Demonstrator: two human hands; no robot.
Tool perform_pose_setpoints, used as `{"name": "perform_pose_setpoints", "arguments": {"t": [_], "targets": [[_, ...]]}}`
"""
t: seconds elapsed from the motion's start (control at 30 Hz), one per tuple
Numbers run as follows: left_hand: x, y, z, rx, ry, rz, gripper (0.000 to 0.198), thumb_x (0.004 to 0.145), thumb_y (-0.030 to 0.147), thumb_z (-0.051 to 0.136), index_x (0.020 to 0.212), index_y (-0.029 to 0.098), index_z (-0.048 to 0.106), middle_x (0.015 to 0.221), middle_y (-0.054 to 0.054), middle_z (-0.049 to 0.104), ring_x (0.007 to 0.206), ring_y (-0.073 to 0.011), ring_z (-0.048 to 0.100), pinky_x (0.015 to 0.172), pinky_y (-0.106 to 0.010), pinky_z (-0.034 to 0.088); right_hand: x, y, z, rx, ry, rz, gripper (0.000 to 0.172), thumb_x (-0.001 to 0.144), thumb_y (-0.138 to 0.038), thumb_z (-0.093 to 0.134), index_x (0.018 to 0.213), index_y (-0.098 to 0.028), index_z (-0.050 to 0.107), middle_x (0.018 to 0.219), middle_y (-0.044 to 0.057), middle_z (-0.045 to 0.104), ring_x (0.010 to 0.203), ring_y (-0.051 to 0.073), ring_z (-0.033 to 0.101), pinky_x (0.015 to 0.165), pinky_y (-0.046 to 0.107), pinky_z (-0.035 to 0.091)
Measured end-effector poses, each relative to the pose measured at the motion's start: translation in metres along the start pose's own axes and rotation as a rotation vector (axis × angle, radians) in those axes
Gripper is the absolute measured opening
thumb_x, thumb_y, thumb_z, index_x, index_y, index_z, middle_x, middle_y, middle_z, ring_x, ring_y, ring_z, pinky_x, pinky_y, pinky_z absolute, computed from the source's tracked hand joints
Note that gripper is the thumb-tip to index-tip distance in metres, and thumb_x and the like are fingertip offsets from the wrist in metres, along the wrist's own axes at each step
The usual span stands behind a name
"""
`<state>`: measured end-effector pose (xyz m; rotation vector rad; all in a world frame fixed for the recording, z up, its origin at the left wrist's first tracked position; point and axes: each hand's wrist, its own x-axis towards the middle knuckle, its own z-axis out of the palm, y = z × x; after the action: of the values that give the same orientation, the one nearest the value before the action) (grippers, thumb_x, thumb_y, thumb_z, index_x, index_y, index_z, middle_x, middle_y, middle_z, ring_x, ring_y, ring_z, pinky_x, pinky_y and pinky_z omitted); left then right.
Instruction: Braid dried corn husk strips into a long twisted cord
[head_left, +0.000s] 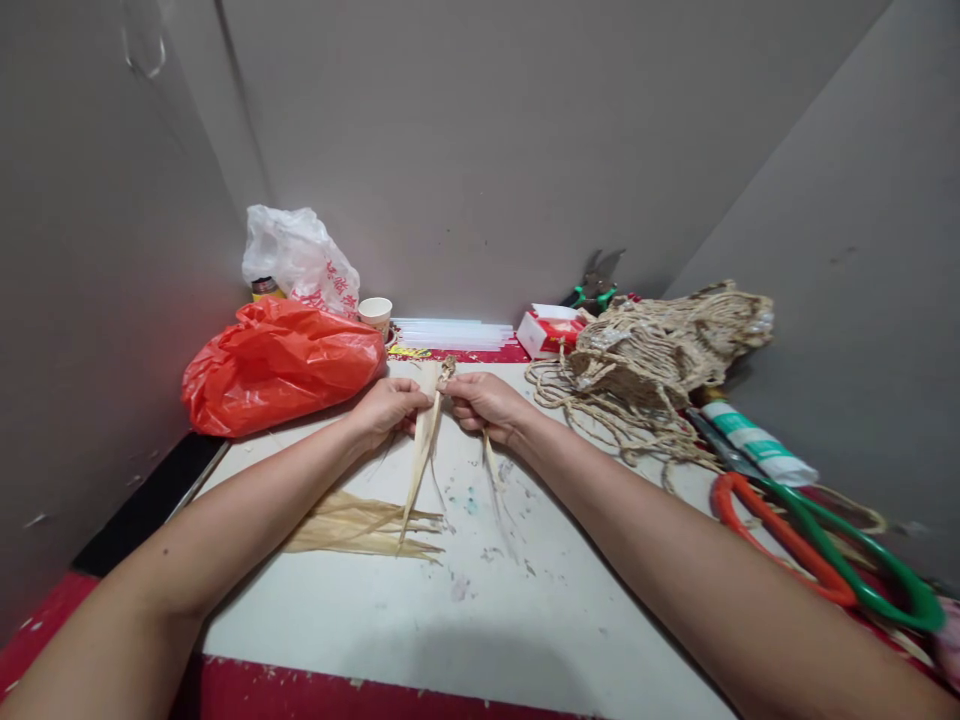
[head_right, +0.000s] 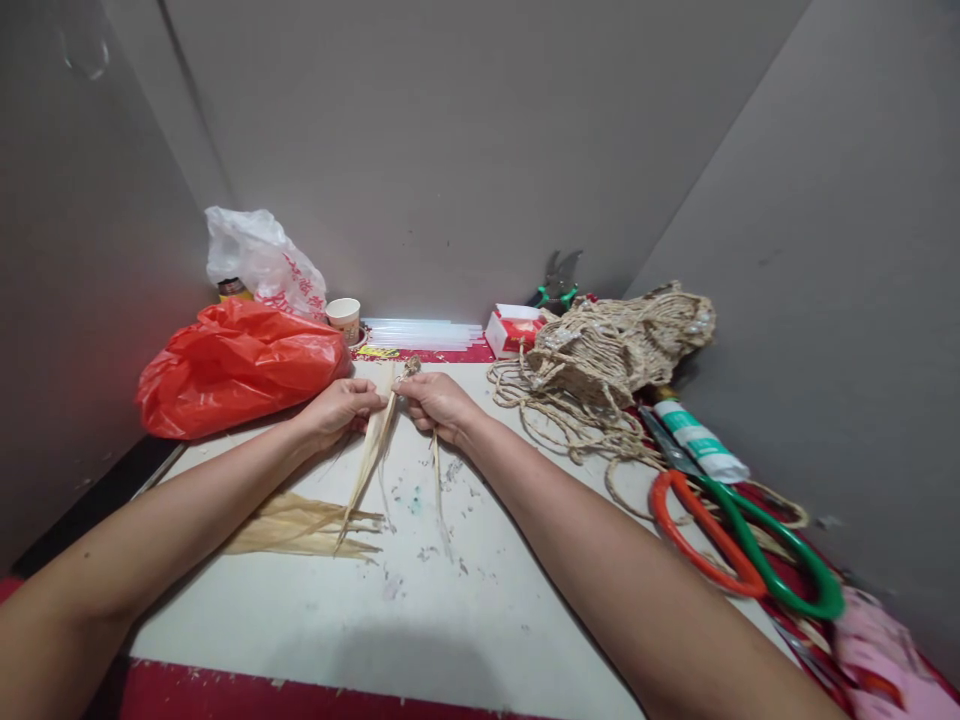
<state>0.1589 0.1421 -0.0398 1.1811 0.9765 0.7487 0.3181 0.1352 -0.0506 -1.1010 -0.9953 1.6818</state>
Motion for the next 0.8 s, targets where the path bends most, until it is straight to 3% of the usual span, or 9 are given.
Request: {"name": "perform_pose_setpoints", "arguments": {"t": [0.17,0.4,0.63,0.8], "targets": [[0.009,-0.003,-0.004,-0.048,0.028,0.033,0.022,0.068,0.027,0.068,0.067,0.015,0.049,0.050,0.003,0.050,0.040,-0.0062,0.047,0.039,-0.018,0.040,0.000,0.000,0.000,-0.019,0.027,0.009,0.035,0.065,-0.022,0.070,0.059,-0.019,0.035,0.038,-0.012,0.027,0.031,0.001,0.019,0.031,0.014,0.010],[0.013,-0.002,-0.005,-0.073,0.101,0.083,0.018,0.064,0.013,0.063,0.060,0.016,0.046,0.043,0.008,0.041,0.035,-0.0034,0.038,0.039,-0.016,0.037,-0.001,-0.002,0.000,-0.011,0.051,0.005,0.036,0.062,-0.019,0.070,0.057,-0.019,0.034,0.037,-0.011,0.028,0.031,0.000,0.019,0.030,0.014,0.010],[0.017,-0.004,-0.006,-0.041,0.010,0.059,0.022,0.066,0.023,0.065,0.063,0.017,0.044,0.043,0.007,0.041,0.034,-0.0038,0.036,0.035,-0.016,0.023,0.001,-0.001,-0.001,-0.026,0.017,0.013,0.034,0.063,-0.021,0.070,0.057,-0.019,0.036,0.038,-0.011,0.027,0.031,0.000,0.017,0.031,0.014,0.010],[0.020,-0.006,-0.006,-0.009,0.037,0.058,0.024,0.065,0.017,0.062,0.056,0.017,0.040,0.041,0.007,0.039,0.032,-0.0032,0.033,0.036,-0.017,0.023,0.000,-0.002,-0.001,-0.040,0.022,0.017,0.036,0.064,-0.021,0.070,0.057,-0.019,0.035,0.037,-0.011,0.027,0.031,0.000,0.017,0.031,0.014,0.010]]}}
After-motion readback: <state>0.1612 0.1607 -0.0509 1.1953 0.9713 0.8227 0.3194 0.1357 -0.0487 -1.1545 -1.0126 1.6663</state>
